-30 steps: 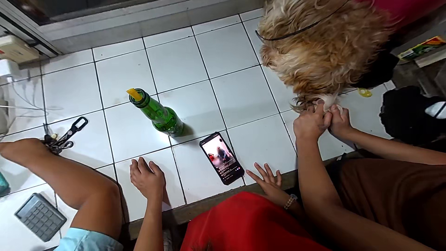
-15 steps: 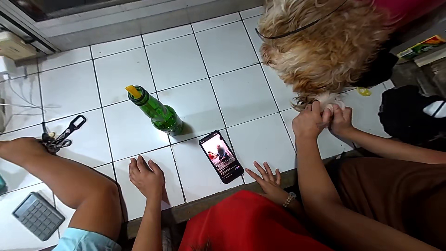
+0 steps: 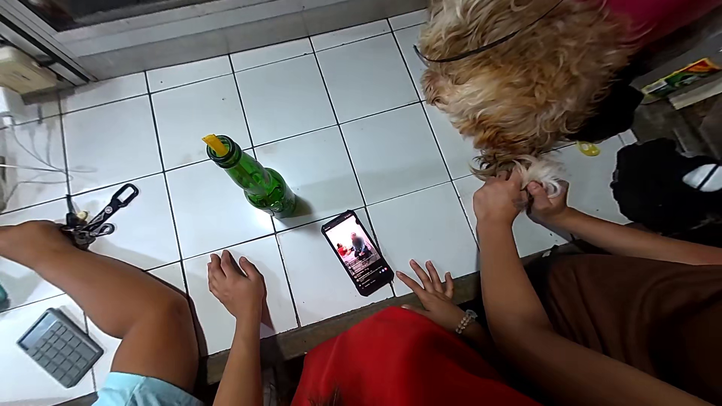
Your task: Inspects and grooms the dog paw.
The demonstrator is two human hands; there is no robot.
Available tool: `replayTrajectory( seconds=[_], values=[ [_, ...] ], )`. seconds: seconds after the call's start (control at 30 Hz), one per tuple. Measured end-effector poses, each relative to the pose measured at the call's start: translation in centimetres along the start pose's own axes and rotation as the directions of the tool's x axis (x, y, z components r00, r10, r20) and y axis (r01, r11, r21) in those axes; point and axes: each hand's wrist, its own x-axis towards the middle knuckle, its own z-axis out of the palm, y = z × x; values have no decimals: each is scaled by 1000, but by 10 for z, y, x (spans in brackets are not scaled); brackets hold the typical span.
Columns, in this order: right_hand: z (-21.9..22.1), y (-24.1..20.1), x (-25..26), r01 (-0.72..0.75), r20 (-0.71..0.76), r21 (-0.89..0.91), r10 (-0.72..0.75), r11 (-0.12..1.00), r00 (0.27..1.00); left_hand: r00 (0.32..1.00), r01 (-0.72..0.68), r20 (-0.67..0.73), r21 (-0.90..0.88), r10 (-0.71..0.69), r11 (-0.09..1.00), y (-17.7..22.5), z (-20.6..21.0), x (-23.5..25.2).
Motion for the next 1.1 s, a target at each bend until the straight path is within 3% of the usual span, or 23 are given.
replayTrajectory(
  seconds=[0.2,0.4,1.1],
  values=[
    [-5,-2,1,-15,53,10,15,1000,999,1000,2,-3,-5,-2,1000,0,0,0],
    [-1,1,-1,43,-33,31,-42,999,999,1000,6,12,-11,-6,1000,1,-2,0],
    [-3,1,-1,19,4,30,-20,999,1000,1000,6,-1,-5,-6,1000,1,0,0]
  ],
)
